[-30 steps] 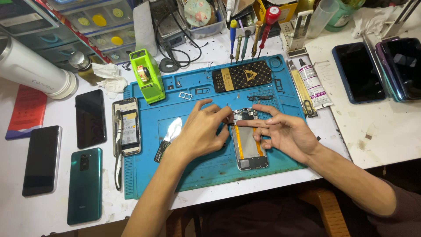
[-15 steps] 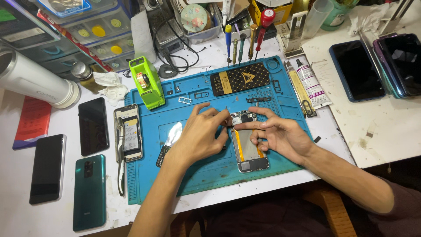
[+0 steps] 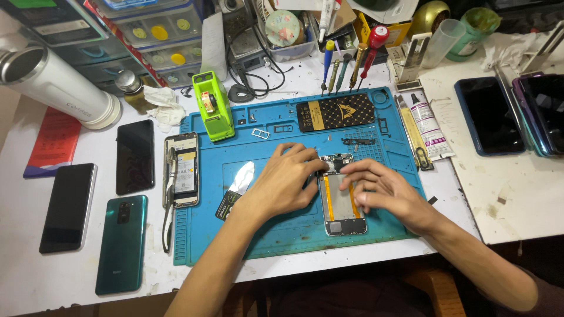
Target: The person uses a screwdriver to remove screws from a disassembled smartphone placed on a blue work mat. They carefully unscrew multiple fasteners around the device's internal frame and set them aside on the mat.
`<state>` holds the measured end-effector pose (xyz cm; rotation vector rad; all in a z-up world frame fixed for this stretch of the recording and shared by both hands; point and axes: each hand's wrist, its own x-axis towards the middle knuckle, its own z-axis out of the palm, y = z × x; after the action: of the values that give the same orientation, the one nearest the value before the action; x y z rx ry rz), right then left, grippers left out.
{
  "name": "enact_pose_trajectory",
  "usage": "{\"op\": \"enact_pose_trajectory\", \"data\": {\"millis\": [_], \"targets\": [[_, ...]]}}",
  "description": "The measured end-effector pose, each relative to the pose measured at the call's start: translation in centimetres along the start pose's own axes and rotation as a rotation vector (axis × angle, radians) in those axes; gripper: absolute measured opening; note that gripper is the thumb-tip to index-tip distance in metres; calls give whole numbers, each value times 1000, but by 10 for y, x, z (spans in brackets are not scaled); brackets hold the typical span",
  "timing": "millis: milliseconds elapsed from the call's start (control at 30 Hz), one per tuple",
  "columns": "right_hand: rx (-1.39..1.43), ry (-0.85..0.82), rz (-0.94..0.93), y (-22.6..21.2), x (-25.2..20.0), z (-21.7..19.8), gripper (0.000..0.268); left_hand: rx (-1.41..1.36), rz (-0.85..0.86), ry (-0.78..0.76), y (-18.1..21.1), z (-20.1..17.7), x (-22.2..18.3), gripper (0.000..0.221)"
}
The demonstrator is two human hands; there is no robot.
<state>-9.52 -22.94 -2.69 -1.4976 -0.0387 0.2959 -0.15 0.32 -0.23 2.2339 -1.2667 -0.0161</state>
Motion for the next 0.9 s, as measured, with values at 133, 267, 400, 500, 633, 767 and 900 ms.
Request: {"op": "enact_pose_trajectory", "data": {"millis": [133, 267, 400, 500, 633, 767, 900], "targets": [[-428, -52, -183, -2, -22, -5, 59, -42, 13, 8, -8, 8, -1, 21], [-948, -172, -524, -3, -33, 1, 32, -1, 89, -28, -10, 7, -1, 10], [-1011, -174, -560, 6, -34, -1, 24, 111, -13, 8, -14, 3, 0, 7], [-1035, -124, -619, 11, -32, 1, 25, 173, -162, -96, -9, -6, 1, 34], [-1019, -101, -586, 13, -23, 2, 28, 223, -259, -229, -12, -4, 2, 42], [-978, -82, -480, 3, -15, 1, 13, 169, -260, -140, -10, -4, 2, 27], [-1012, -253, -375, -13, -4, -12, 19, 208, -298, -162, -10, -2, 2, 27]]}}
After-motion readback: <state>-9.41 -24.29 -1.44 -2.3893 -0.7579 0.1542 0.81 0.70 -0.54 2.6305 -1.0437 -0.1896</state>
